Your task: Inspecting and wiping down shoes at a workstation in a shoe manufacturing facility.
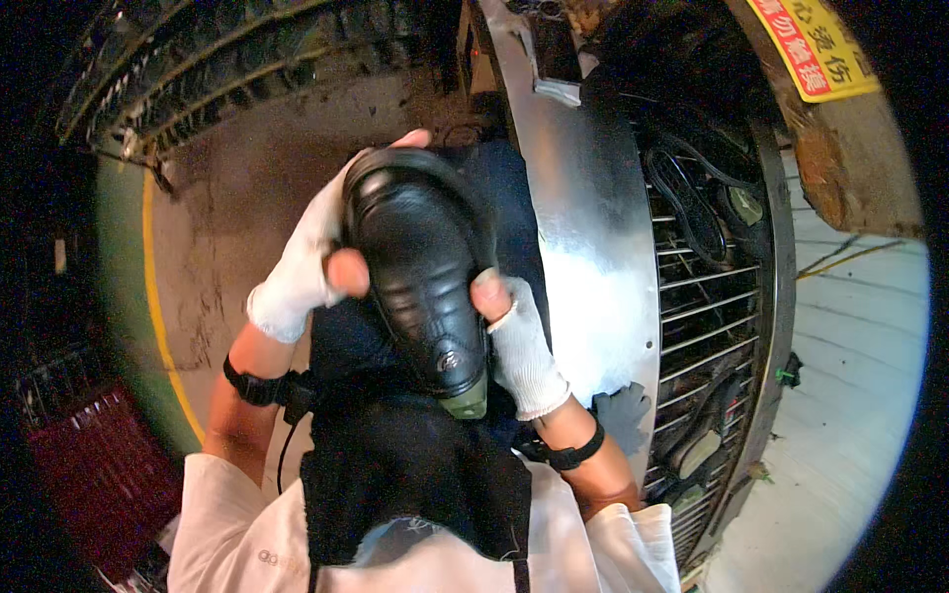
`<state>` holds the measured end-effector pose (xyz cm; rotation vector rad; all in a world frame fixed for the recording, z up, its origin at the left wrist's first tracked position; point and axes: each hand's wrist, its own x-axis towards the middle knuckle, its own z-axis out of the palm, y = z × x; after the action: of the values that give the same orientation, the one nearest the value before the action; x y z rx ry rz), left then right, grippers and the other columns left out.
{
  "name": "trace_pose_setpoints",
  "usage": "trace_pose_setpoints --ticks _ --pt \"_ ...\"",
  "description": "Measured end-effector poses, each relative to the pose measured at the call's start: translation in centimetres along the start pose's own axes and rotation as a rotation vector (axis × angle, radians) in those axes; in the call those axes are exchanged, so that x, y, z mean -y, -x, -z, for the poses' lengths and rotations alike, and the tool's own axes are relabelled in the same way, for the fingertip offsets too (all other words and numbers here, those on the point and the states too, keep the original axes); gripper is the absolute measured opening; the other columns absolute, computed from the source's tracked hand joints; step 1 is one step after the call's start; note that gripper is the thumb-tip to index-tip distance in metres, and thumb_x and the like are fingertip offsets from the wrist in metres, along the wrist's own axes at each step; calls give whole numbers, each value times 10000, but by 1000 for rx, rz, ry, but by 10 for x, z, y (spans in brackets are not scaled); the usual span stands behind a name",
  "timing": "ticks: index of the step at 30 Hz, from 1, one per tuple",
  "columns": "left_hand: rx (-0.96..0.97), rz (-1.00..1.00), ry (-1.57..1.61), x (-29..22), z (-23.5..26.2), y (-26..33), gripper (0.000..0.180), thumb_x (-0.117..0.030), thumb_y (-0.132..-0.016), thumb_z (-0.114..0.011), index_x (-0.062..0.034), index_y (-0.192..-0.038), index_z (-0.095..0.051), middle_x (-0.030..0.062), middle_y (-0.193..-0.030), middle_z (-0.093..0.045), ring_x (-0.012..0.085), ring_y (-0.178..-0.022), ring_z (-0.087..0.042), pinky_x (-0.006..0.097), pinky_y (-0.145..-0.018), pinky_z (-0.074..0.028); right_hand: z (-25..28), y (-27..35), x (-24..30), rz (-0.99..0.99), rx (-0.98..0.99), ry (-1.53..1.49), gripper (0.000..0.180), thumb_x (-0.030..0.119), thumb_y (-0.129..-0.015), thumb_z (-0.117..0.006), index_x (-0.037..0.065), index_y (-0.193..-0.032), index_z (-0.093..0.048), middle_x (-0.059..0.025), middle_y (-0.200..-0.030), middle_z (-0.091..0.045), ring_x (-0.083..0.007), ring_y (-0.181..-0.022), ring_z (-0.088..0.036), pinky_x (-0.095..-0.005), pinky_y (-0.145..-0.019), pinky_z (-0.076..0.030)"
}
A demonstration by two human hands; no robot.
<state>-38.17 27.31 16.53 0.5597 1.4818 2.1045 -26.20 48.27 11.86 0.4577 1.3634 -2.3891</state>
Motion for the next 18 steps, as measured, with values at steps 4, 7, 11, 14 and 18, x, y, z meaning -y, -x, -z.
trace_pose_setpoints --ticks 4,7,11,14,18 --pt "-283 8 20 -6 -5 19 1553 -626 -489 -1027 -49 -1684 -220 142 -1553 -541 264 -1392 -562 410 -1191 -436 -37 1 21 124 -37 211 631 594 -973 -726 -28 -1076 -743 -62 -961 -759 -128 -868 -697 -277 -765 -553" --pt "-207 -51 166 -2 24 33 1542 -537 -562 -1033 -193 -1715 -70 221 -1500 -579 348 -1312 -637 509 -1104 -553 -53 13 28 165 -44 395 539 515 -1019 -708 -13 -918 -741 -1 -837 -703 -80 -803 -616 -282 -689 -498" --pt "-128 -47 396 11 20 51 1545 -449 -586 -1044 -283 -1711 1 272 -1482 -581 419 -1330 -618 582 -1090 -551 -24 5 29 335 -198 737 414 321 -926 -841 42 -729 -607 -21 -647 -582 -168 -566 -550 -342 -561 -455" --pt "-92 36 419 29 24 53 1497 -474 -586 -1040 -284 -1705 -63 253 -1486 -581 428 -1318 -622 590 -1090 -549 -8 -8 27 881 -33 890 268 178 -837 -878 57 -911 -650 -78 -681 -556 -265 -600 -576 -352 -595 -470" --pt "-199 70 459 56 20 59 1374 -528 -621 -1009 -293 -1681 -169 242 -1489 -576 423 -1276 -641 595 -1079 -553 0 6 20 756 128 861 437 136 -927 -712 -17 -1329 -633 -129 -803 -656 -333 -639 -652 -402 -641 -512"
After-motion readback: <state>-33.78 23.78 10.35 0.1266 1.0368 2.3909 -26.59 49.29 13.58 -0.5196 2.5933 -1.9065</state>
